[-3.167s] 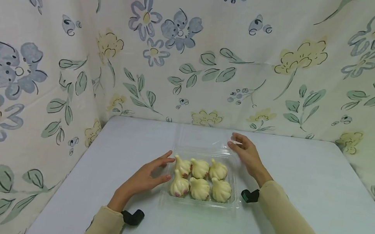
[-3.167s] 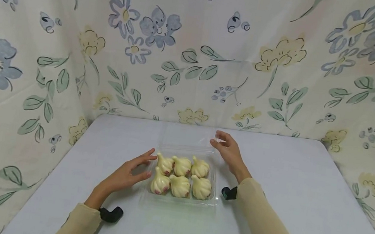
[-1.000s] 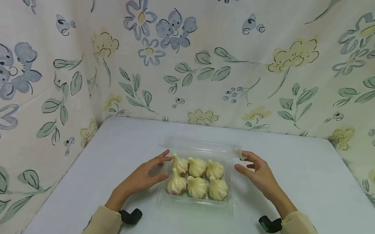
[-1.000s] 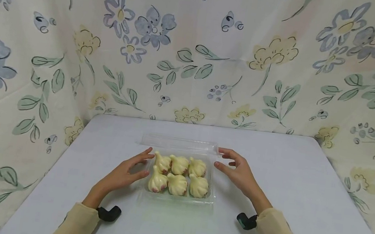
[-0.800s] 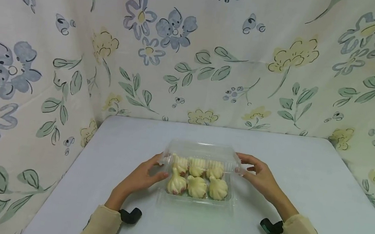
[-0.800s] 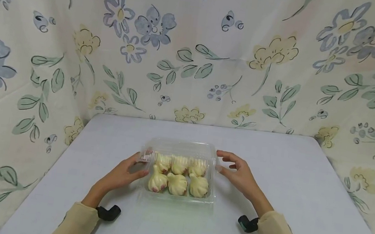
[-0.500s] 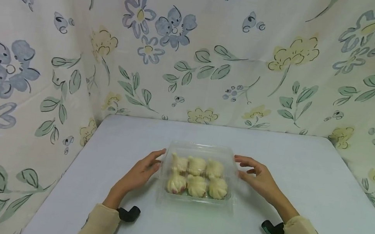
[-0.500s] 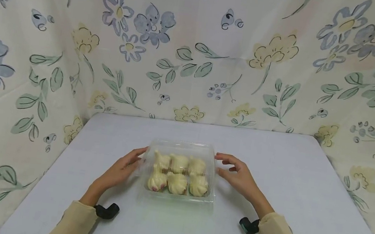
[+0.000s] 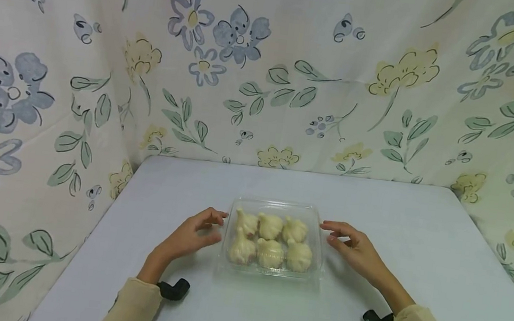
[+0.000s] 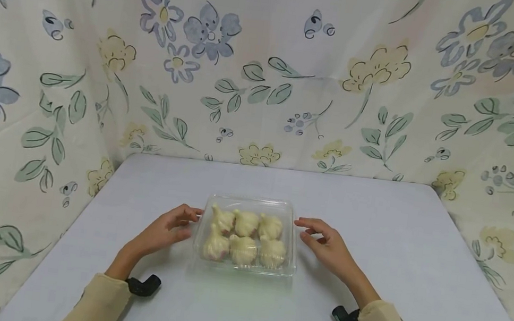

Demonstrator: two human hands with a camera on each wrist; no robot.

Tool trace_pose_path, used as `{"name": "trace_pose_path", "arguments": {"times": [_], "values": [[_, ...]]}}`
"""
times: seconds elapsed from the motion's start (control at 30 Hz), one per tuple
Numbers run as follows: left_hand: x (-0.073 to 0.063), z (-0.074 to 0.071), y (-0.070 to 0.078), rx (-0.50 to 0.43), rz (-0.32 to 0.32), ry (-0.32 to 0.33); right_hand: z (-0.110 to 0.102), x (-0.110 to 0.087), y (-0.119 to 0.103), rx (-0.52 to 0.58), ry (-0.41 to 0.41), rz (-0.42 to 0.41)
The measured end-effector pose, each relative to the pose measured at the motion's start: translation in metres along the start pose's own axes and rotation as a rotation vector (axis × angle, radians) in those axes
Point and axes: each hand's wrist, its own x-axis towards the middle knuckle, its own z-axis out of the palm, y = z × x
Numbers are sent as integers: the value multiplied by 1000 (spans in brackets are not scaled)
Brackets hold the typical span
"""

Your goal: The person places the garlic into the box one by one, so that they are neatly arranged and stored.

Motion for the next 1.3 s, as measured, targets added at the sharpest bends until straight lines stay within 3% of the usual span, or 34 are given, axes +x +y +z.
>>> {"name": "trace_pose_path", "arguments": {"times": [0.17,0.33,0.5,0.67,0.8,0.97,1.07,1.3], "values": [[-2,-4,2,-6,-87,-69,1,-9,-2,41,-43,26],[-3,-4,6,-8,-153,-102,5,-18,-5,150,-155,19],[-4,-3,8,-9,-177,-141,9,-25,-9,251,-287,-19],[-4,-2,8,-13,-151,-181,11,-27,-9,356,-378,-61],[-2,-3,6,-74,-151,-231,10,-28,-11,392,-404,-10],[-2,-4,4,-187,-221,-315,9,-29,-16,408,-442,137],[-2,-4,3,-234,-246,-372,9,-30,-19,418,-451,176],[-1,-1,-1,-303,-155,-443,10,-31,-18,451,-423,158]]}}
